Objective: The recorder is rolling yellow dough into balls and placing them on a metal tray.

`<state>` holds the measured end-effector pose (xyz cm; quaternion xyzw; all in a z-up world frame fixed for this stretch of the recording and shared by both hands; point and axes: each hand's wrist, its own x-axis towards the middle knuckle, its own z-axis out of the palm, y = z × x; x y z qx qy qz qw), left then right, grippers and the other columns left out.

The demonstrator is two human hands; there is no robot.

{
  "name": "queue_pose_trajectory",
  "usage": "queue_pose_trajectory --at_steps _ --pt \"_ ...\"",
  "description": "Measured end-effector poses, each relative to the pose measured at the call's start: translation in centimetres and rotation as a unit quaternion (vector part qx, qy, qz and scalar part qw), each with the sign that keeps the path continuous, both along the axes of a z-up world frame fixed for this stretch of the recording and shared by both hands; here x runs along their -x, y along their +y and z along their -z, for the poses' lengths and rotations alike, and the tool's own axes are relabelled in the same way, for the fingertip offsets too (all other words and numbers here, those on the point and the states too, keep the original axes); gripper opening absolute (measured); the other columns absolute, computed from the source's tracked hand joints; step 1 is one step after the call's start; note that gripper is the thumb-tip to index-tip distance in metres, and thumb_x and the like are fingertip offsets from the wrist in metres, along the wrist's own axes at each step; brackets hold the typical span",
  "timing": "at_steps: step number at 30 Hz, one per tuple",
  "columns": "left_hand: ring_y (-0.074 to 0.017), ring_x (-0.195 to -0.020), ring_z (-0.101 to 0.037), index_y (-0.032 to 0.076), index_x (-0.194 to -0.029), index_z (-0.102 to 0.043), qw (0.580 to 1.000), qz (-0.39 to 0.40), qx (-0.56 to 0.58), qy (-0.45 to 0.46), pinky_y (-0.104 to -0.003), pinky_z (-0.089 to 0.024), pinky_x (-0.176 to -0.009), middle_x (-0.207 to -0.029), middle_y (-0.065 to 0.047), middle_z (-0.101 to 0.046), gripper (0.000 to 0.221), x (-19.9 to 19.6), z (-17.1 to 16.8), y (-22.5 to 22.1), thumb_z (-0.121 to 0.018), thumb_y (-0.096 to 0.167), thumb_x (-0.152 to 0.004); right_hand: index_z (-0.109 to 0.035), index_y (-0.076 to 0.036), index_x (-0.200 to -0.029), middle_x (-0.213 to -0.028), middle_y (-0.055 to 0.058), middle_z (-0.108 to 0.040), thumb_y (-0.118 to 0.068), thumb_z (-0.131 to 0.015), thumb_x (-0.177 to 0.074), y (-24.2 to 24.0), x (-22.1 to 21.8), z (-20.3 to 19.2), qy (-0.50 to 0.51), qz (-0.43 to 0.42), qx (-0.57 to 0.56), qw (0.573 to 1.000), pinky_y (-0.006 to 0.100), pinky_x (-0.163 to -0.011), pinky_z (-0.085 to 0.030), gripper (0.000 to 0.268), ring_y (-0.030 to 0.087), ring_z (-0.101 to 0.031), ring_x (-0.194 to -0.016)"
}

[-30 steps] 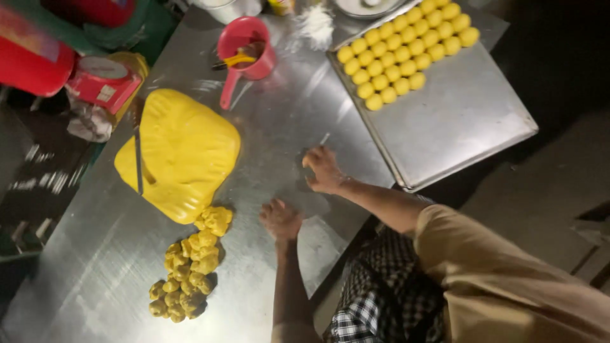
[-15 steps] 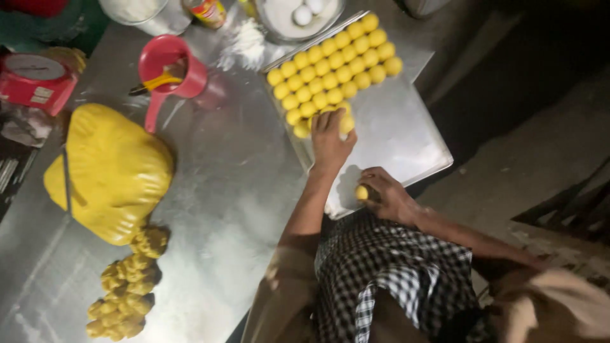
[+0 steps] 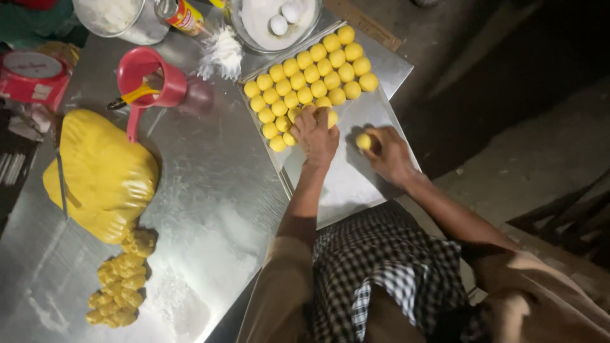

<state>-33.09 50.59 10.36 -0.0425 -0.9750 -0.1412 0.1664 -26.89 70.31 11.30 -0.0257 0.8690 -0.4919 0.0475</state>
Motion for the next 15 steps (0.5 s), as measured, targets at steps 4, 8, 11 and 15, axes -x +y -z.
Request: queue_pose_trajectory --at_steps 4,8,11,15 --pt "-0.0402 -0.124 -0.046 0.01 -0.14 -0.061 0.996 0.02 -0.069 0.057 -0.056 -0.037 -0.102 -0.135 -0.018 -0.051 0.075 -3.7 -1.5 -3.3 -0.087 0.026 -0.071 -0.065 -0.005 -0.123 -0.114 0.02 -0.062 -0.007 -0.084 -0.082 -2.8 4.9 1.1 0.159 -0.007 -0.038 0.987 0.045 -0.086 -0.055 0.046 0.039 -0.064 -0.102" --pt "-0.0374 -0.126 -0.053 0.007 -0.139 -0.06 0.984 -0.067 -0.126 0.104 -0.05 -0.045 -0.108 -0.136 -0.017 -0.056 0.063 -10.9 0.3 -10.1 -0.082 0.021 -0.081 -0.063 -0.003 -0.129 -0.114 0.024 -0.056 -0.004 -0.079 -0.083 -5.2 7.3 1.4 0.18 0.016 0.013 0.983 0.046 -0.08 -0.055 0.049 0.041 -0.063 -0.099" --pt "-0.0395 -0.12 -0.054 0.005 -0.125 -0.066 0.974 -0.204 -0.055 0.078 -0.056 -0.042 -0.103 -0.125 -0.018 -0.062 0.054 -18.4 1.4 -15.1 -0.082 0.02 -0.075 -0.06 0.0 -0.123 -0.11 0.025 -0.055 -0.002 -0.076 -0.074 -5.2 7.9 3.1 0.26 -0.03 -0.04 0.964 0.05 -0.083 -0.053 0.052 0.045 -0.058 -0.098" --pt "-0.04 -0.11 -0.054 0.003 -0.118 -0.066 0.941 -0.329 -0.031 0.069 -0.056 -0.043 -0.091 -0.115 -0.023 -0.061 0.045 -26.8 2.4 -19.0 -0.082 0.022 -0.081 -0.061 -0.007 -0.125 -0.116 0.018 -0.059 0.0 -0.071 -0.093 -3.6 8.8 8.8 0.21 -0.058 -0.058 0.974 0.046 -0.083 -0.051 0.034 0.039 -0.059 -0.099"
